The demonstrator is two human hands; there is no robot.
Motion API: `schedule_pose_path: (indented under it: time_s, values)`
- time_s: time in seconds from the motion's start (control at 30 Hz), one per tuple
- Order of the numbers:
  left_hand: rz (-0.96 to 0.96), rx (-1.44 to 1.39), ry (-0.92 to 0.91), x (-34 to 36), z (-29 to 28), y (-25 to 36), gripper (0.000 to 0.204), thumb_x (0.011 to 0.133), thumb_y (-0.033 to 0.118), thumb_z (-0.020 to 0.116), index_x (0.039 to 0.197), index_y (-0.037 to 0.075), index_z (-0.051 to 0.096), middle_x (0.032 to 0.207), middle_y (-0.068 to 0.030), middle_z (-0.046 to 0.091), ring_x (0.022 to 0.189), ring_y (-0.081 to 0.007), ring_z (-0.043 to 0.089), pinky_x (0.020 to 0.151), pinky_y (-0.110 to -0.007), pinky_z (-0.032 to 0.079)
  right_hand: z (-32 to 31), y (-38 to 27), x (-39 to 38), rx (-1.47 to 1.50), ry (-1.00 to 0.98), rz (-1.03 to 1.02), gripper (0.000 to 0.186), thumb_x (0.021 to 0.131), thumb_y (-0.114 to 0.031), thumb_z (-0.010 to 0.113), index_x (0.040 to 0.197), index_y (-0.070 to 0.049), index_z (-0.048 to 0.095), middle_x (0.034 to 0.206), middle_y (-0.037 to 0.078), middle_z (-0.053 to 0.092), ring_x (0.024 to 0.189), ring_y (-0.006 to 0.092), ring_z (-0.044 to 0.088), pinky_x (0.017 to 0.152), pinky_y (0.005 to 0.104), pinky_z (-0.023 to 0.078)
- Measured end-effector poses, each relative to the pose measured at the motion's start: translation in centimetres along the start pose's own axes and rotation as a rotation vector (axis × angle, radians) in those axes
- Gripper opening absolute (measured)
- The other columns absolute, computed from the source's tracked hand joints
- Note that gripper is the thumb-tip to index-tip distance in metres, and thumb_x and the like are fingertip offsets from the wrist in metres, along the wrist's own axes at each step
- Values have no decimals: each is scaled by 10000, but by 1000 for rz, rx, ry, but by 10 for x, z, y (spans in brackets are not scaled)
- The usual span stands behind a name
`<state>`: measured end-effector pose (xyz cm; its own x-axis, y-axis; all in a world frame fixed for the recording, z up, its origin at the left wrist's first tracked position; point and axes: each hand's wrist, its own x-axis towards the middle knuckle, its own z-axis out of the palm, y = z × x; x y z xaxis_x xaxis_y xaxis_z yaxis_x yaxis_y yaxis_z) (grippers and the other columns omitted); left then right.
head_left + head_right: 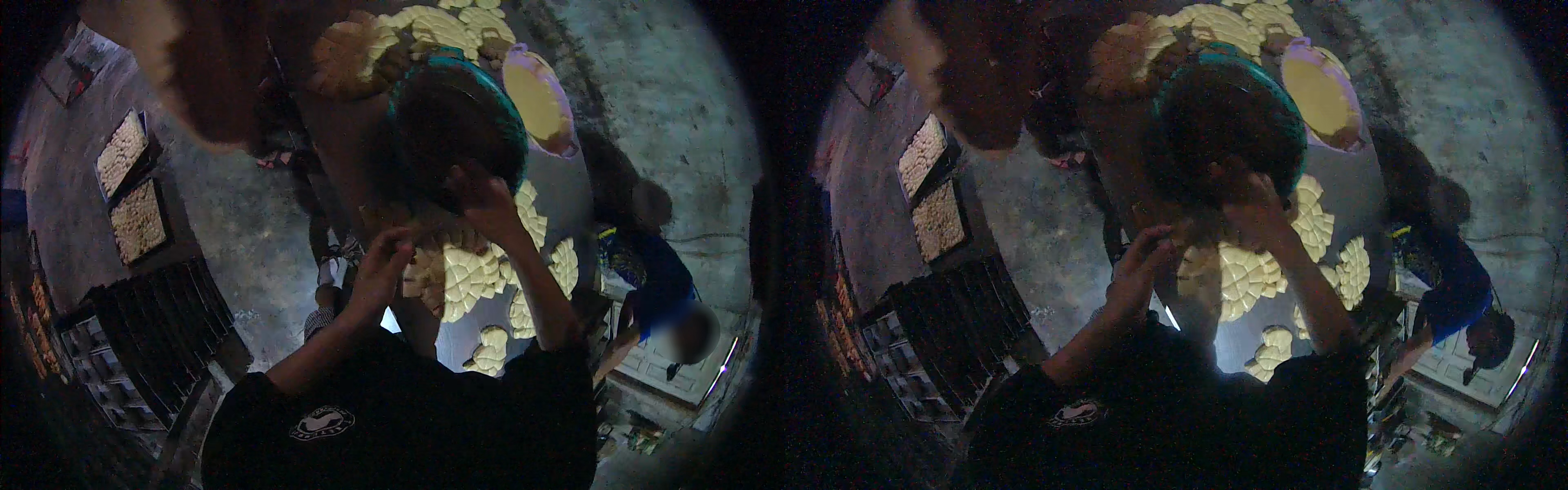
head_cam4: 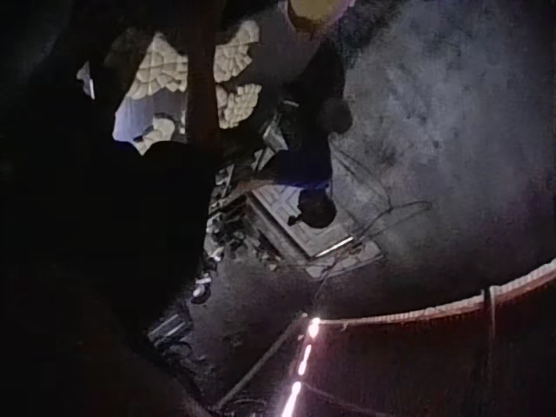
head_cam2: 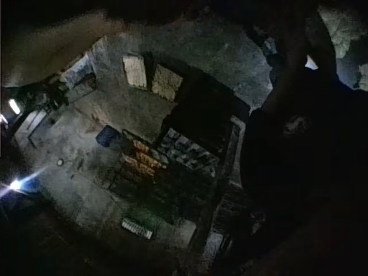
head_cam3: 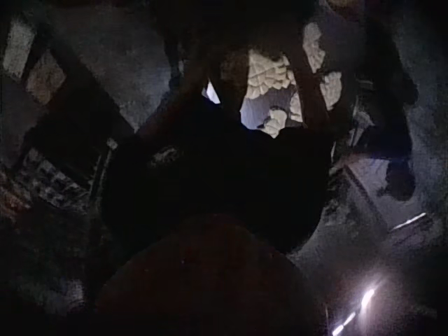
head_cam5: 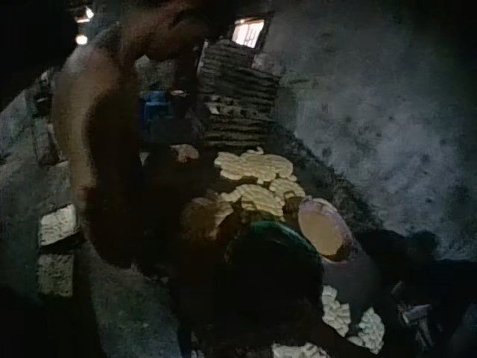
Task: The person prepares dough by filling pieces with a brown substance from a bowl, rolling them into balls, and placing them into rectangular baking pans.
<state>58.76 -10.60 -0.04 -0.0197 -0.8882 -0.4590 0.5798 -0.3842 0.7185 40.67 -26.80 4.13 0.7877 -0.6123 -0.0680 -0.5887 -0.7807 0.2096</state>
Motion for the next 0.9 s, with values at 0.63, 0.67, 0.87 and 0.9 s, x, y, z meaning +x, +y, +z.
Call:
schedule_pose_path:
  time_s: [0.63, 0.67, 0.87, 0.9]
  values:
    - [-27, -50, -516, -156, 157, -61, 349, 951, 78, 633, 1274, -40, 574, 1306, -113, 578, 1237, -181, 531, 1060, -327, 425, -112, -158, -311, 746, 671, 674, 507, 758, 67, 748, 1246, 0, 623, 1362, 187, 513, 1160, 286, 600, 835, 349, 561]
    - [15, 41, -600, -164, 160, -70, 361, 942, 59, 641, 1282, -40, 572, 1309, -117, 576, 1237, -186, 531, 1058, -327, 424, -110, -170, -324, 748, 726, 693, 460, 762, 62, 749, 1207, 3, 649, 1358, 192, 517, 1151, 280, 605, 801, 337, 568]
    - [-84, -16, -736, -218, 169, -126, 289, 984, 117, 593, 1240, -14, 617, 1266, -110, 608, 1150, -180, 582, 953, -332, 486, -104, -213, -410, 743, 938, 634, 297, 787, 20, 702, 1084, 29, 694, 1227, 165, 606, 1133, 293, 609, 842, 369, 564]
    - [-208, -65, -744, -223, 170, -123, 280, 993, 132, 583, 1230, -11, 624, 1241, -105, 622, 1110, -174, 601, 912, -319, 503, -109, -218, -416, 584, 889, 600, 305, 782, -3, 699, 1086, 30, 695, 1223, 153, 609, 1122, 293, 612, 853, 366, 559]
